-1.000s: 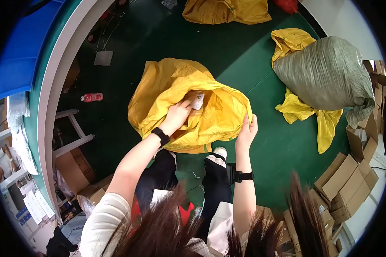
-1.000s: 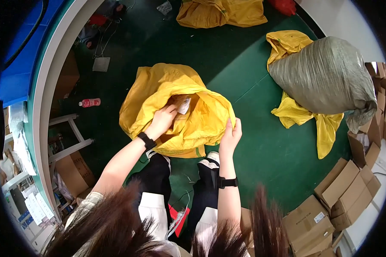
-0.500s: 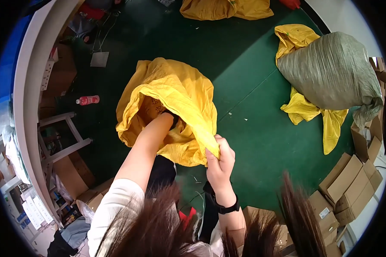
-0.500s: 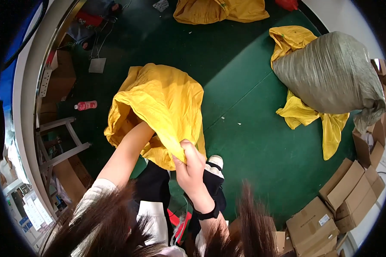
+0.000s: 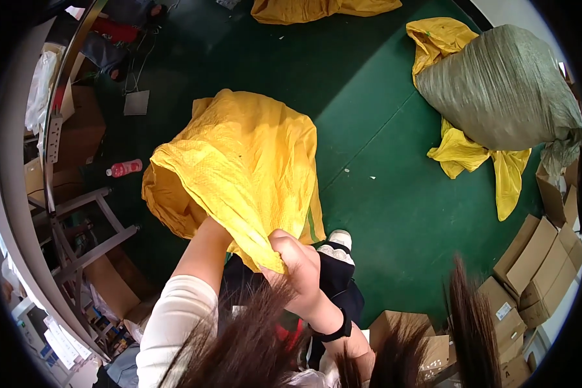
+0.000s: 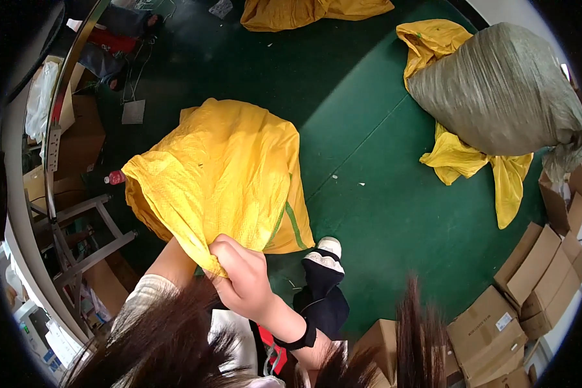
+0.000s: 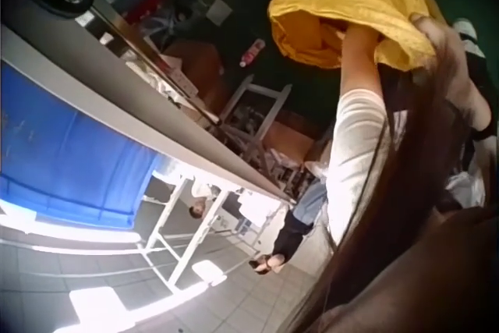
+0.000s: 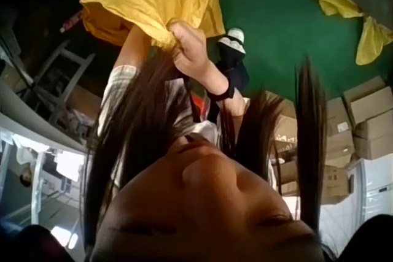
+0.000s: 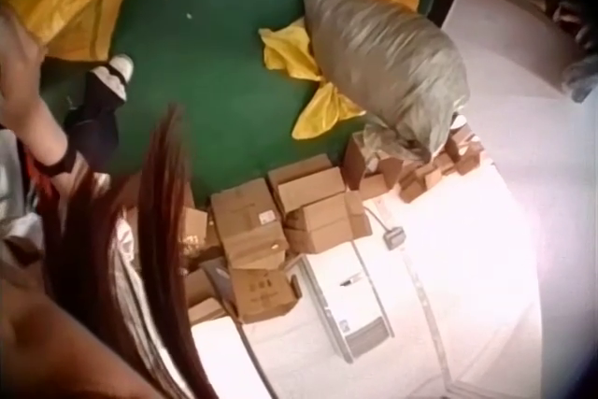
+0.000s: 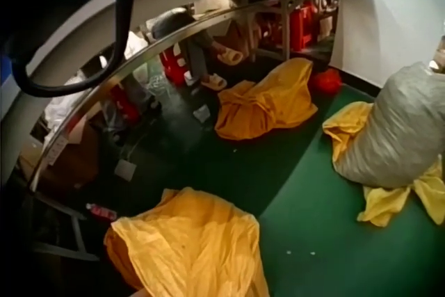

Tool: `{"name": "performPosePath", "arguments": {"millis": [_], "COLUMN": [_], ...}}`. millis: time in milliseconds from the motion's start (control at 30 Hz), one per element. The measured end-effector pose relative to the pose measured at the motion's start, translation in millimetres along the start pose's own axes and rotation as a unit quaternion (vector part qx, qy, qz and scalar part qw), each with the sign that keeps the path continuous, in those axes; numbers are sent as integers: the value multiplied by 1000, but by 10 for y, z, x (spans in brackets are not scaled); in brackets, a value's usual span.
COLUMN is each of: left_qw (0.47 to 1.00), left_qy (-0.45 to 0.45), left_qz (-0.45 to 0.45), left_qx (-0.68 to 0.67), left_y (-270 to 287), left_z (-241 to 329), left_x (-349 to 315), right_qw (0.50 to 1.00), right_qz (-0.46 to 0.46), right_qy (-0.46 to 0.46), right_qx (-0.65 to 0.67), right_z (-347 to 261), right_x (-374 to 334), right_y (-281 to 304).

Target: The person packs handheld fans by placing a fan and a small plastic bag into a box before setting it aside, then retrieves more plastic bags from a yellow bag on the floor.

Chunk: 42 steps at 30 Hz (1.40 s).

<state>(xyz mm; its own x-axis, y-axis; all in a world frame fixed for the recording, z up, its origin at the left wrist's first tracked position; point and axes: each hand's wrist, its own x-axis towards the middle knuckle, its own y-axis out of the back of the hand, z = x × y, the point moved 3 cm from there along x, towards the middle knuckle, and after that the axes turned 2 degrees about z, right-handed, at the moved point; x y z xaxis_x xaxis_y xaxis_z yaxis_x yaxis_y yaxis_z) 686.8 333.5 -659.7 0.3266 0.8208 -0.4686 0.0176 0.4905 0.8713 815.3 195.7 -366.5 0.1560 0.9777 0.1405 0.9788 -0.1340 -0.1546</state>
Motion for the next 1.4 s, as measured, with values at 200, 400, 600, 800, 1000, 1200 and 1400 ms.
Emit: {"name": "performPosePath", "arguments": {"millis": [200,400,600,800,1000,1200,1400], "left_qw": [999,998,994,989,982,978,975], "left_qy": [3,0,3,2,-1,6,21], "left_qz": [2,11,19,22,26,38,59], "left_qx": [-44,-68,-105,-149,-189,-205,-214], "left_y": [-195,-185,-329,-498,-572,-394,78], "left_z": [52,-51,-100,-39,63,-16,-187], "left_x": [24,137,236,305,305,169,-64], "right_qw": [1000,1000,991,961,935,957,965], "right_qz": [10,-6,-79,-69,-82,-32,66], "right_qy": [-12,2,-18,-138,-128,-201,-238], "right_qx": [-8,10,102,231,319,208,85], "right_z": [15,29,115,146,156,126,67], "right_x": [20,61,-43,-143,-221,-276,-293], "right_y": [88,-73,-192,-198,-218,-110,-100]}}
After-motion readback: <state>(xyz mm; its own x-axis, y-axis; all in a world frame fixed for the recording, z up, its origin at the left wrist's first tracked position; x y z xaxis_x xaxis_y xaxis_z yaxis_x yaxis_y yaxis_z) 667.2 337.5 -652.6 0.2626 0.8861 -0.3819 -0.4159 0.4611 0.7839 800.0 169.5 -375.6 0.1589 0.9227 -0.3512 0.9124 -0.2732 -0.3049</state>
